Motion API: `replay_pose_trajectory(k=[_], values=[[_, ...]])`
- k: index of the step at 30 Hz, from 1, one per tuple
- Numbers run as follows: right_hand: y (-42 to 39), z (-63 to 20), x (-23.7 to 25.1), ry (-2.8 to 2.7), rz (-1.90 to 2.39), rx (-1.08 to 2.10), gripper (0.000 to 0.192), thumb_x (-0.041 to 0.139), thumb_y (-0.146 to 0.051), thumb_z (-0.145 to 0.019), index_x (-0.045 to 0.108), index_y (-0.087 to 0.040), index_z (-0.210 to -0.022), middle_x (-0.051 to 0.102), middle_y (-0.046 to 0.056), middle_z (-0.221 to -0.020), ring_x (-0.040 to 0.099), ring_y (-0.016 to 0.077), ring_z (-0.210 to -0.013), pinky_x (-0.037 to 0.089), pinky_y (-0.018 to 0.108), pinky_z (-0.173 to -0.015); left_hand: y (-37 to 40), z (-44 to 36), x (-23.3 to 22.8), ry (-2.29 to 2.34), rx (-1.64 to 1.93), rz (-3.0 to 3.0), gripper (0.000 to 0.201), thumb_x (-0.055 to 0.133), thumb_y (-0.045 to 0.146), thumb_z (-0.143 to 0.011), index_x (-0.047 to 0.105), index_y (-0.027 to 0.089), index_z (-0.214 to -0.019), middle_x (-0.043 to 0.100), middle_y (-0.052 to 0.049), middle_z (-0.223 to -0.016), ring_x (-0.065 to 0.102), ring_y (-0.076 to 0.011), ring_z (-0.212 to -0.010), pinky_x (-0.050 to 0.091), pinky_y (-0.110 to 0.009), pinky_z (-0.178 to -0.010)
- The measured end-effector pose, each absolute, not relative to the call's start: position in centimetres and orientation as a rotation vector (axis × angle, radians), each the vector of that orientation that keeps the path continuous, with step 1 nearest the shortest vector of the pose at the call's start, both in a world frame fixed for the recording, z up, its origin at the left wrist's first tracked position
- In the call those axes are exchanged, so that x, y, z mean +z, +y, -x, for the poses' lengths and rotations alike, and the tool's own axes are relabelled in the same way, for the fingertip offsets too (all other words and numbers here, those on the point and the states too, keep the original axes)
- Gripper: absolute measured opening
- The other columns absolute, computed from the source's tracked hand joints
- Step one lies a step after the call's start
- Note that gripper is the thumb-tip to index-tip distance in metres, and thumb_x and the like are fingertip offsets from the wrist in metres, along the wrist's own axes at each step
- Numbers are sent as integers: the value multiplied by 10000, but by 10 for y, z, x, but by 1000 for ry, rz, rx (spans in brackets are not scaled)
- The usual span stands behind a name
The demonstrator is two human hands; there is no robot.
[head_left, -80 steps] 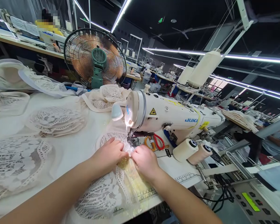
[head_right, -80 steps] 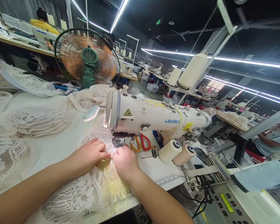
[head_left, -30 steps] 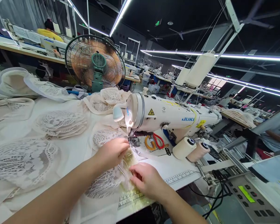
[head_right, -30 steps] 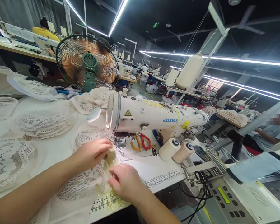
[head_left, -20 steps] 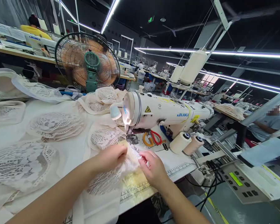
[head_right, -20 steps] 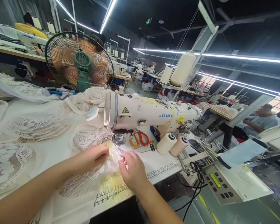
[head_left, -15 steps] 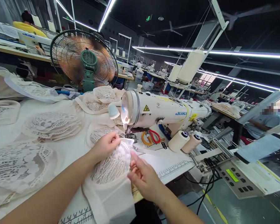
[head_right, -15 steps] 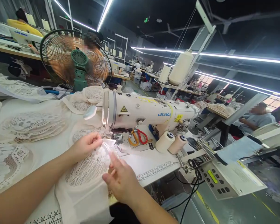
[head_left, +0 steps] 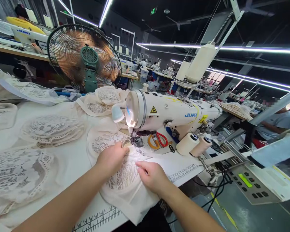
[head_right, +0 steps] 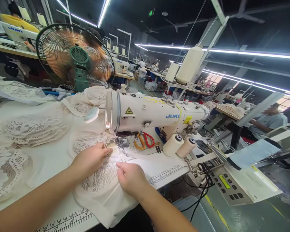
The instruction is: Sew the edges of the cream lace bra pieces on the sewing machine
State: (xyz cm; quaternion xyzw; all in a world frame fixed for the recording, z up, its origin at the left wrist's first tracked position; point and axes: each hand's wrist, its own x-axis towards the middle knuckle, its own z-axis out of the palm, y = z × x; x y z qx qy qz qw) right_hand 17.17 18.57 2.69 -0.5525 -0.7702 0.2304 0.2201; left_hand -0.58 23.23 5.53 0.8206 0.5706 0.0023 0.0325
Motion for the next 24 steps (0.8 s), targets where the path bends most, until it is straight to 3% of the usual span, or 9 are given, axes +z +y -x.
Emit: replay_pose_trajectory(k=[10,24], values=[[200,-175,38,-2302,1642,575,389,438,-158,-840,667,-157,-1154,727,114,-1007,666,235,-925,473,288,-751,228,-7,62,1772,-169,-2480,428,362,114,-811,564,163,-1185,627,-116,-890,643,-279,-744,450,-343,-549],[212,-178,50,-2338,1626,655,406,407,-151,-825,669,-168,-1133,713,84,-1020,623,209,-896,428,269,-723,237,-17,54,1881,-131,-2365,386,300,231,-882,570,169,-1152,652,-123,-929,653,-305,-779,455,-366,-577]])
